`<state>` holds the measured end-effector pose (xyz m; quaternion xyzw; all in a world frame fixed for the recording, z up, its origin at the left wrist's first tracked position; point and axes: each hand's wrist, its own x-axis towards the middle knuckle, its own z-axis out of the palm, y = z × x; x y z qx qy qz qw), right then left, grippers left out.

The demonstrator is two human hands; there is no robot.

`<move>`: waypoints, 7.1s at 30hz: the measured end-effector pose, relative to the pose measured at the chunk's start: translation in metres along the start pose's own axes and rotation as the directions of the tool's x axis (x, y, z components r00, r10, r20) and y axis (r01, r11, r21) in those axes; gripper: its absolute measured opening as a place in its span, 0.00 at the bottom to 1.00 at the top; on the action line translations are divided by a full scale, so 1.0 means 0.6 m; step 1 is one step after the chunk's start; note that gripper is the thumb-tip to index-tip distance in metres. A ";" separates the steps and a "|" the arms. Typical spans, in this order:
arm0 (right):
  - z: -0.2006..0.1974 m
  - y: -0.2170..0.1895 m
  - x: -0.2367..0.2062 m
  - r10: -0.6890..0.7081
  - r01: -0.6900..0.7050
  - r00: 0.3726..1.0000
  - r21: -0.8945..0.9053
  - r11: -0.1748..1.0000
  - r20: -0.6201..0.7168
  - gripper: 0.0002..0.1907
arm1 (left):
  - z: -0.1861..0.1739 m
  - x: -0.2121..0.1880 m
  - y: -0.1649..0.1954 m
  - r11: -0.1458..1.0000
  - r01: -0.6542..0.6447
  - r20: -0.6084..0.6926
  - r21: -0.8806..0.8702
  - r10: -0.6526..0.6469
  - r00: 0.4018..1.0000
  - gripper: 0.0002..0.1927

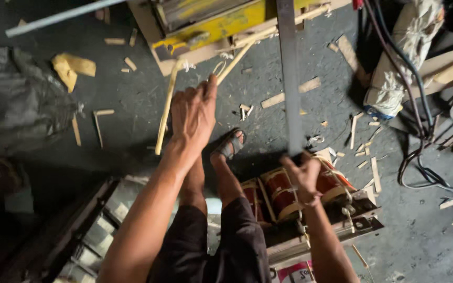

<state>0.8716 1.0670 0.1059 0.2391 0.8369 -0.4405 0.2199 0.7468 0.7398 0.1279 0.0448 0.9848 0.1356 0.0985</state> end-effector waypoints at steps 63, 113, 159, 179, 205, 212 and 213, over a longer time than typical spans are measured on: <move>-0.023 -0.367 0.425 0.018 0.005 0.968 -0.091 0.996 0.252 0.10 | 0.254 -0.120 0.330 0.101 0.624 0.627 -0.775 -0.003 0.779 0.16; 0.041 -0.163 -0.190 -0.267 0.308 0.951 -0.369 0.877 0.157 0.32 | -0.183 -0.126 -0.306 0.880 0.095 -0.398 -0.465 -0.303 0.866 0.07; 0.523 -0.226 -0.212 -0.085 -0.029 0.946 -0.341 0.940 -0.312 0.30 | -0.144 0.116 -0.589 0.895 -0.104 -0.031 -0.435 0.101 0.994 0.11; 0.481 -0.256 -0.171 -0.168 0.122 0.983 -0.417 0.901 -0.075 0.27 | -0.106 0.131 -0.600 0.899 -0.022 0.039 -0.438 0.043 0.998 0.11; 0.332 -0.495 -0.051 0.108 -0.263 0.939 0.478 0.838 0.327 0.10 | -0.071 0.132 -0.611 0.892 -0.016 0.063 -0.451 0.050 0.997 0.11; 0.374 -0.445 0.073 -0.347 0.278 0.923 -0.334 0.901 -0.169 0.12 | -0.069 0.140 -0.613 0.906 0.050 0.145 -0.420 0.012 0.989 0.10; 0.421 -0.424 0.125 -0.003 0.007 0.973 0.020 1.000 -0.231 0.13 | -0.074 0.144 -0.616 0.907 0.049 0.137 -0.418 0.010 0.990 0.10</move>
